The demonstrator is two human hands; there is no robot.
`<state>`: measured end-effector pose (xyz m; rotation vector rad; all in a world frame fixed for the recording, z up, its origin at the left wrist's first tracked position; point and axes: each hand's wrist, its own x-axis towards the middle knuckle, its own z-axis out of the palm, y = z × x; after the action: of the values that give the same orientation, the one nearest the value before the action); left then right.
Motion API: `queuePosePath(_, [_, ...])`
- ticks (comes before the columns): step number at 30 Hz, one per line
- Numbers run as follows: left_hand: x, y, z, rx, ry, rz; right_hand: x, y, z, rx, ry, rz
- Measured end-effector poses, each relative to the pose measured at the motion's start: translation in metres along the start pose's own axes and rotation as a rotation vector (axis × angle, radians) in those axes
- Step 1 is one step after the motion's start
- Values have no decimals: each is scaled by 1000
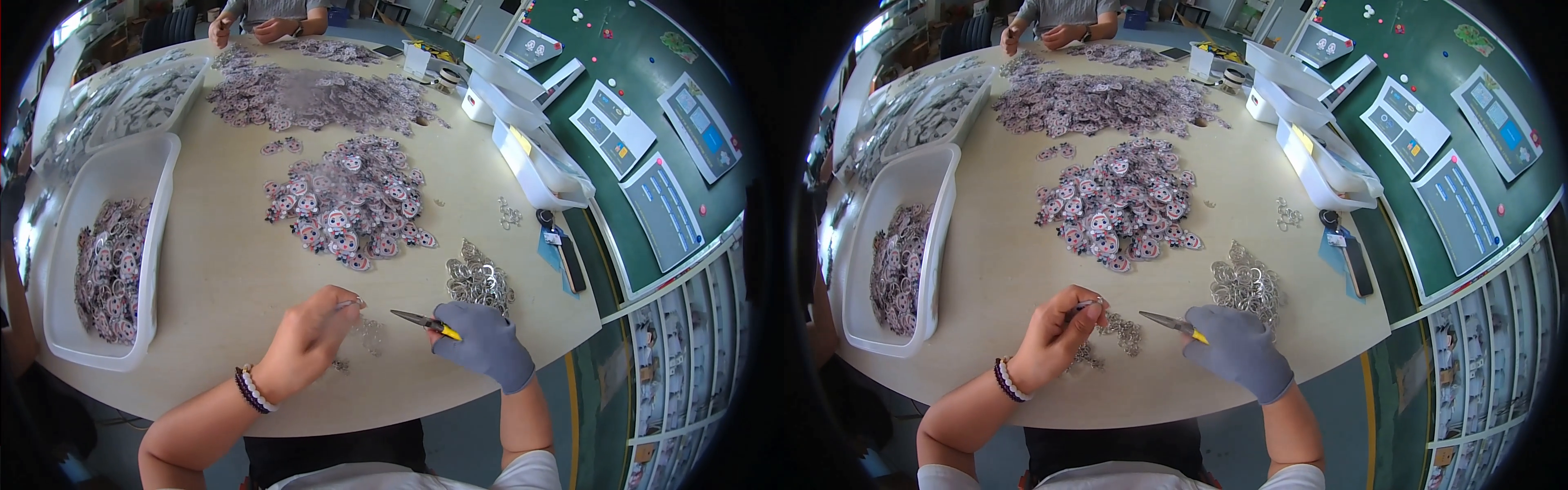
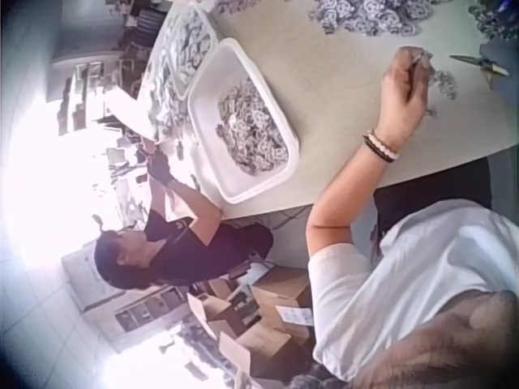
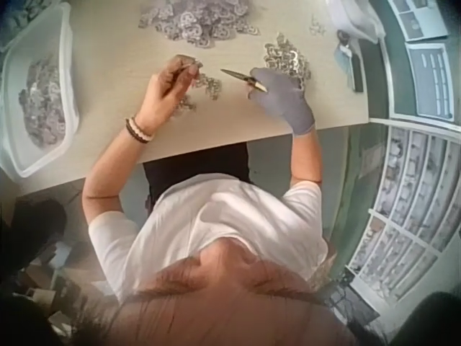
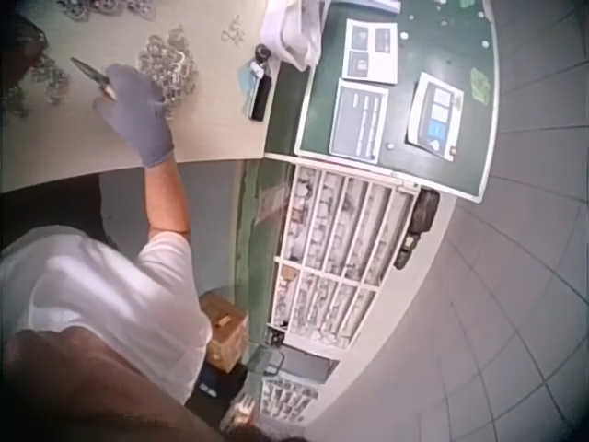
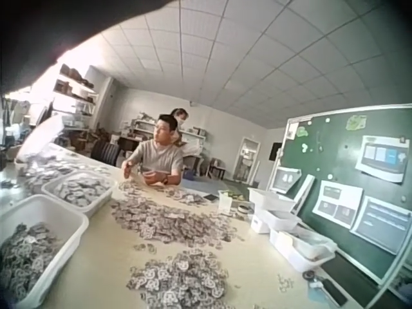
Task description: The person assembles keychains by attaching metal rings and plastic charms to them with pliers.
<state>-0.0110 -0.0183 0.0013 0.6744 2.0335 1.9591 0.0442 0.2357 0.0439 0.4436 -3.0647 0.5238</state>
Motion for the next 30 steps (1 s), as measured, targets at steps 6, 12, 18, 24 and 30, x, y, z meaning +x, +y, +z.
queuePosePath(6, [-1,4,0,54,-149,-53,6,-2,-11,703,-131,240])
queuePosePath(12, [-3,-1,5,236,-212,183,13,-9,0,1001,-76,172])
queuePosePath(18, [1,-8,9,97,-214,226,22,-10,15,1158,-119,130])
queuePosePath(24, [-5,-5,6,255,-202,227,29,-18,7,1215,-176,88])
queuePosePath(30, [-5,-4,7,241,-185,250,28,-17,6,1191,-180,89])
